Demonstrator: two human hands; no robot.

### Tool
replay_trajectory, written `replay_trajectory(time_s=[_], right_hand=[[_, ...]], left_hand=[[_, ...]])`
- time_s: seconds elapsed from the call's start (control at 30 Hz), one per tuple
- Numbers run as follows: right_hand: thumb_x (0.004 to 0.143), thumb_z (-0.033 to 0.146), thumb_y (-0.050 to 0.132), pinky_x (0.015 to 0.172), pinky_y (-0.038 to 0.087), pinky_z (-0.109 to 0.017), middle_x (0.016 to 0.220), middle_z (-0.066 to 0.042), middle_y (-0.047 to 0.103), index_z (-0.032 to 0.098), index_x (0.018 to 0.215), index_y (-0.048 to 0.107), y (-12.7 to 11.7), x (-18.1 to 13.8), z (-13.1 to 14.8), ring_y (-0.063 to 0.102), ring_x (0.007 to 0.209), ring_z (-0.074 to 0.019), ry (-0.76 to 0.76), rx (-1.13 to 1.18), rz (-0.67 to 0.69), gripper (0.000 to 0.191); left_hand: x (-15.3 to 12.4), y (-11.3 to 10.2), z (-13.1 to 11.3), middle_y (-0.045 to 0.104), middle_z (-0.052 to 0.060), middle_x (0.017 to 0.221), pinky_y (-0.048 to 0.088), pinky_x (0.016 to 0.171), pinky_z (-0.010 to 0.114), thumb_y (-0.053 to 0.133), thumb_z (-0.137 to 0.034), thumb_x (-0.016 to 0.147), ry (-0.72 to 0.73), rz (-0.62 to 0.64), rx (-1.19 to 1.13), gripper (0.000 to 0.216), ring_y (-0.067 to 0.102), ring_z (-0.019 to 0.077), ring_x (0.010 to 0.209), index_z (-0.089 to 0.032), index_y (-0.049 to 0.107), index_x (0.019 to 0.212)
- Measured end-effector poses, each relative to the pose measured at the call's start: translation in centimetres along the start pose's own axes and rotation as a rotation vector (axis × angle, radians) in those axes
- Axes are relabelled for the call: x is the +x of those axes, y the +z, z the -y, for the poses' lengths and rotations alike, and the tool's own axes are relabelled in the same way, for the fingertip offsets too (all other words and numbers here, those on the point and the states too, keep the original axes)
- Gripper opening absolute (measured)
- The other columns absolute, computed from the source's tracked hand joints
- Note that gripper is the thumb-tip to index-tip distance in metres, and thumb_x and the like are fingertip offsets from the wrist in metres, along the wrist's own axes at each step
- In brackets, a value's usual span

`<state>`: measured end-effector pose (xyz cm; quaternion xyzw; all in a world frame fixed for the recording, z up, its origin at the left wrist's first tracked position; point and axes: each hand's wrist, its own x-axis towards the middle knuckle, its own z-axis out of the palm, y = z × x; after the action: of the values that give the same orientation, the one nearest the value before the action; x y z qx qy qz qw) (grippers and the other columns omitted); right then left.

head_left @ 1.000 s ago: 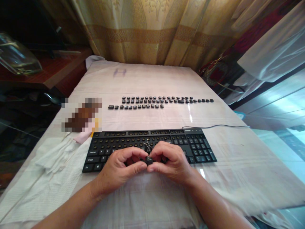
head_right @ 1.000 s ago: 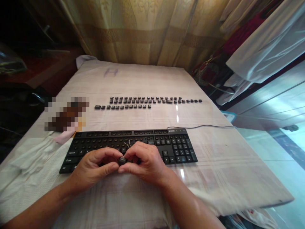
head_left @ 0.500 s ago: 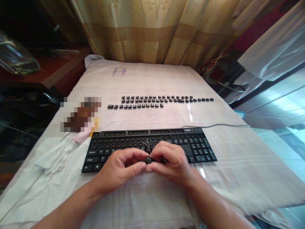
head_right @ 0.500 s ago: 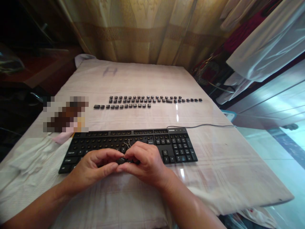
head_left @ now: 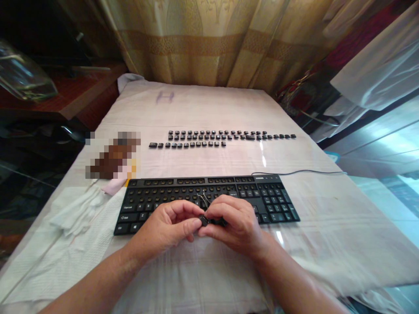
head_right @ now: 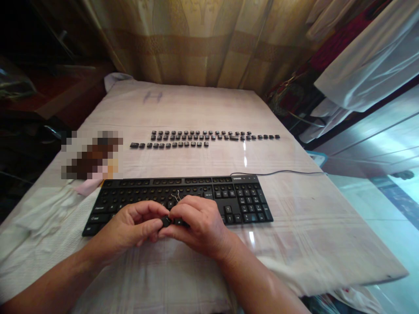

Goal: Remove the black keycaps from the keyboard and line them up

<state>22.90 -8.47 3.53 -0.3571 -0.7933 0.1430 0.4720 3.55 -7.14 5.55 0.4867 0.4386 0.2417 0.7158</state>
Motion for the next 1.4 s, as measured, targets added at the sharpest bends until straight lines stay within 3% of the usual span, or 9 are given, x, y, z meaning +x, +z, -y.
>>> replay_trajectory(time_s=[0.2,0.37,0.6,0.83,1.07,1.27,1.4], right_hand=[[0.087,0.044,0.068,0.058,0.051,-0.024,0.073,-0.004,0.067,0.018,0.088,0.064,-0.1,0.3,0.3,0.061,0.063,-0.0137,-0.019,0.041,-0.010,0.027],[0.090,0.030,0.065,0.065,0.056,-0.025,0.082,-0.006,0.068,0.017,0.100,0.066,-0.6,0.4,0.5,0.065,0.072,-0.0151,-0.017,0.059,-0.022,0.016],[0.089,0.025,0.062,0.075,0.059,-0.034,0.110,-0.013,0.066,0.020,0.115,0.068,-0.7,0.2,0.6,0.066,0.097,-0.0223,0.017,0.010,-0.001,0.027],[0.086,0.020,0.063,0.072,0.058,-0.032,0.113,-0.011,0.066,0.022,0.108,0.071,-0.8,0.4,0.9,0.065,0.097,-0.0214,-0.008,-0.024,0.021,0.023],[0.084,0.014,0.063,0.081,0.060,-0.032,0.106,-0.010,0.068,0.020,0.101,0.068,-0.2,0.6,1.2,0.067,0.095,-0.0196,0.018,0.068,-0.011,0.020],[0.084,0.014,0.065,0.078,0.060,-0.032,0.099,-0.008,0.069,0.023,0.102,0.069,-0.5,0.4,-0.4,0.068,0.092,-0.0196,0.100,0.003,-0.147,0.021],[0.082,0.012,0.066,0.076,0.059,-0.030,0.093,-0.006,0.069,0.021,0.100,0.069,-0.6,0.1,-1.5,0.068,0.086,-0.0179,0.163,-0.015,-0.183,0.021]], left_hand=[[0.0,-0.3,0.1,0.059,-0.003,0.055,0.028,0.036,0.014,0.076,-0.039,0.069,-0.025,0.004,-0.109,0.030,0.049,0.0067,0.044,-0.017,0.071,0.089],[0.1,-0.8,0.2,0.058,-0.002,0.053,0.024,0.034,0.014,0.078,-0.042,0.068,-0.086,0.026,-0.249,0.035,0.049,0.0067,0.044,-0.016,0.073,0.091],[0.0,-0.9,0.5,0.063,-0.001,0.060,0.026,0.034,0.013,0.082,-0.043,0.066,-0.104,0.059,-0.293,0.039,0.052,0.0062,0.045,-0.018,0.073,0.094],[0.0,-0.8,0.7,0.066,0.001,0.073,0.026,0.033,0.011,0.081,-0.044,0.068,-0.089,0.095,-0.270,0.039,0.053,0.0053,0.047,-0.018,0.071,0.095],[0.2,-0.7,1.3,0.068,0.002,0.082,0.027,0.031,0.010,0.081,-0.046,0.070,-0.089,0.079,-0.299,0.048,0.056,0.0065,0.050,-0.021,0.064,0.108],[0.2,-1.6,0.8,0.069,0.009,0.102,0.035,0.032,0.011,0.082,-0.046,0.068,-0.050,-0.030,-0.259,0.051,0.063,0.0121,0.064,-0.020,0.065,0.109],[0.4,-2.9,0.3,0.070,0.009,0.096,0.038,0.034,0.012,0.081,-0.046,0.069,0.072,-0.200,-0.170,0.047,0.063,0.0124,0.064,-0.018,0.067,0.103]])
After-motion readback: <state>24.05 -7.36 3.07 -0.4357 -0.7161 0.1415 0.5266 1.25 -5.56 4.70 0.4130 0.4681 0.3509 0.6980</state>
